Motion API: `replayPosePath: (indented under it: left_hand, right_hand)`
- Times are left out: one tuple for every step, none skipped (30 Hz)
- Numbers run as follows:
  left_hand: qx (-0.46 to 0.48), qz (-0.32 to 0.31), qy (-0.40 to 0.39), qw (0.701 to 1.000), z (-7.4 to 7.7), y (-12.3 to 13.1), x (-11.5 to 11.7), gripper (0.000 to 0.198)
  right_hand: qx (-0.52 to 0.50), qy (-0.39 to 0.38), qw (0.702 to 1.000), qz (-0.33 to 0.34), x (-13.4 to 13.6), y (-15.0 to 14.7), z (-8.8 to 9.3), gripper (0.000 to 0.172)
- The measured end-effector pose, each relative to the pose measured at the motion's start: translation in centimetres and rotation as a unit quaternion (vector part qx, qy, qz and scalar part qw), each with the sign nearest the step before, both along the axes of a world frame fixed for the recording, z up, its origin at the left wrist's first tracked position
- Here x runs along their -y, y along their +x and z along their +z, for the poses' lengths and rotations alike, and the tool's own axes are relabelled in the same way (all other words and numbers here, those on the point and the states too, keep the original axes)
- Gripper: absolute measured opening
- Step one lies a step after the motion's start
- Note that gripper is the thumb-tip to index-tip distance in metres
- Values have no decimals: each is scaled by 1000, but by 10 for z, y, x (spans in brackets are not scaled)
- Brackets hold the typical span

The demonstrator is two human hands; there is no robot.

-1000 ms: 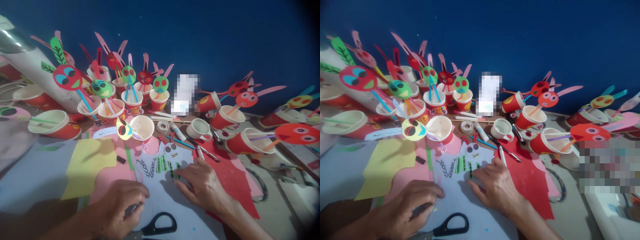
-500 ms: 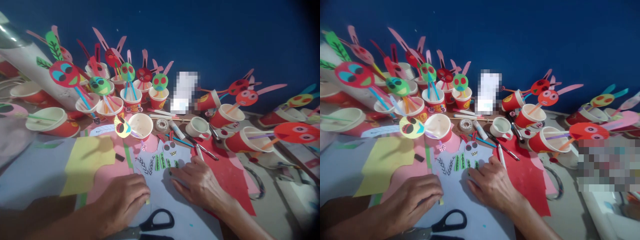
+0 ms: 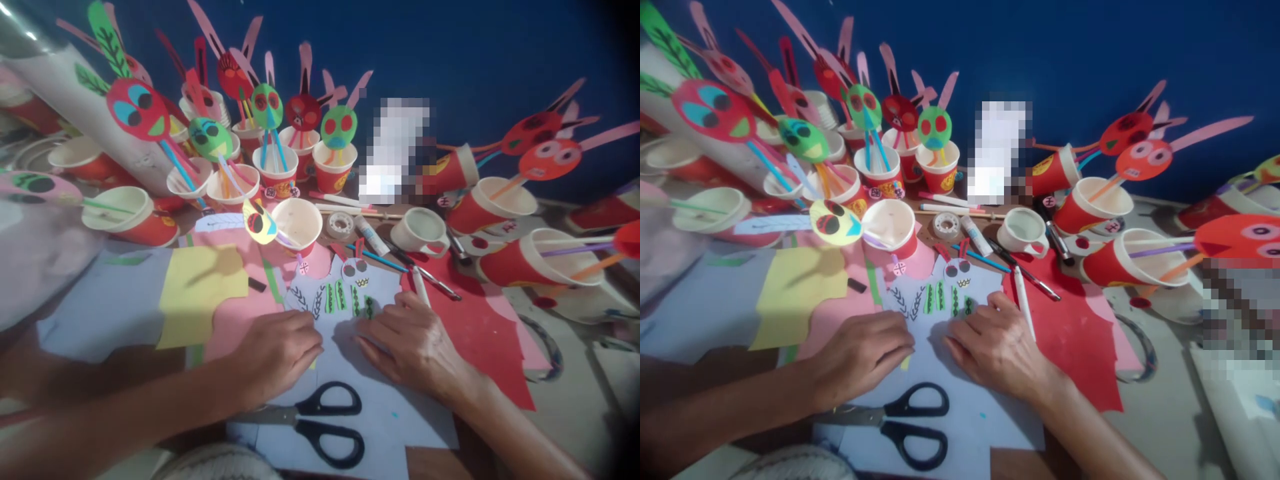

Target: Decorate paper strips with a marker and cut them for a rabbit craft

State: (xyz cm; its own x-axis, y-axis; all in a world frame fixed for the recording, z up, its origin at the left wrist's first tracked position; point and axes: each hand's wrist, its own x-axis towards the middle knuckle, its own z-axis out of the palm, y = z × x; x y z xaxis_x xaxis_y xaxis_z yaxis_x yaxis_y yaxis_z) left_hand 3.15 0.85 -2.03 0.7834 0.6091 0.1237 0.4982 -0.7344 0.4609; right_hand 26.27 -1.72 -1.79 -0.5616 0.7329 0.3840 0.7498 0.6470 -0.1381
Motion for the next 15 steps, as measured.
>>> replayPosePath:
  left_hand:
    - [-2, 3, 7, 1000, -1, 2, 0, 29]
    - [-6, 6, 11, 1000, -1, 3, 0, 28]
    - [-8, 10, 14, 1000, -1, 5, 0, 27]
    - [-11, 14, 13, 1000, -1, 6, 0, 24]
    - [-10, 15, 10, 1000, 0, 6, 0, 20]
    - [-8, 16, 5, 1000, 2, 5, 0, 15]
    - [-4, 21, -1, 1000, 5, 2, -1, 13]
    - [1, 30, -1, 1000, 8, -1, -1, 15]
    - [8, 41, 5, 999, 11, -5, -2, 19]
    - [18, 50, 16, 998, 14, -11, -2, 21]
    - [30, 53, 31, 998, 16, -16, -1, 21]
    - [40, 44, 45, 997, 17, -22, -1, 21]
    - [48, 26, 58, 997, 17, -27, 1, 21]
    - [49, -1, 68, 996, 16, -31, 3, 21]
    - [41, -25, 76, 996, 14, -34, 6, 22]
  right_hand:
    - [0, -1, 1000, 6, 0, -1, 0, 23]
    - [1, -2, 1000, 10, 1, -2, 0, 23]
    - [1, -4, 1000, 14, 1, -3, 0, 24]
    - [0, -4, 1000, 16, 1, -4, -1, 25]
    - [1, -4, 1000, 18, 1, -4, -1, 26]
    - [1, -5, 1000, 19, 2, -4, -2, 26]
    - [3, -6, 1000, 19, 2, -4, -3, 27]
    - [2, -6, 1000, 18, 3, -4, -3, 27]
    - [1, -8, 1000, 18, 3, -4, -4, 27]
    - [-1, -8, 1000, 19, 4, -5, -4, 26]
    - [-4, -7, 1000, 19, 5, -5, -4, 26]
    - [-6, -6, 1000, 21, 5, -6, -4, 26]
    - [-7, -6, 1000, 24, 5, -7, -4, 26]
    - [-7, -6, 1000, 28, 6, -9, -5, 25]
    - [-8, -7, 999, 31, 6, -10, -5, 25]
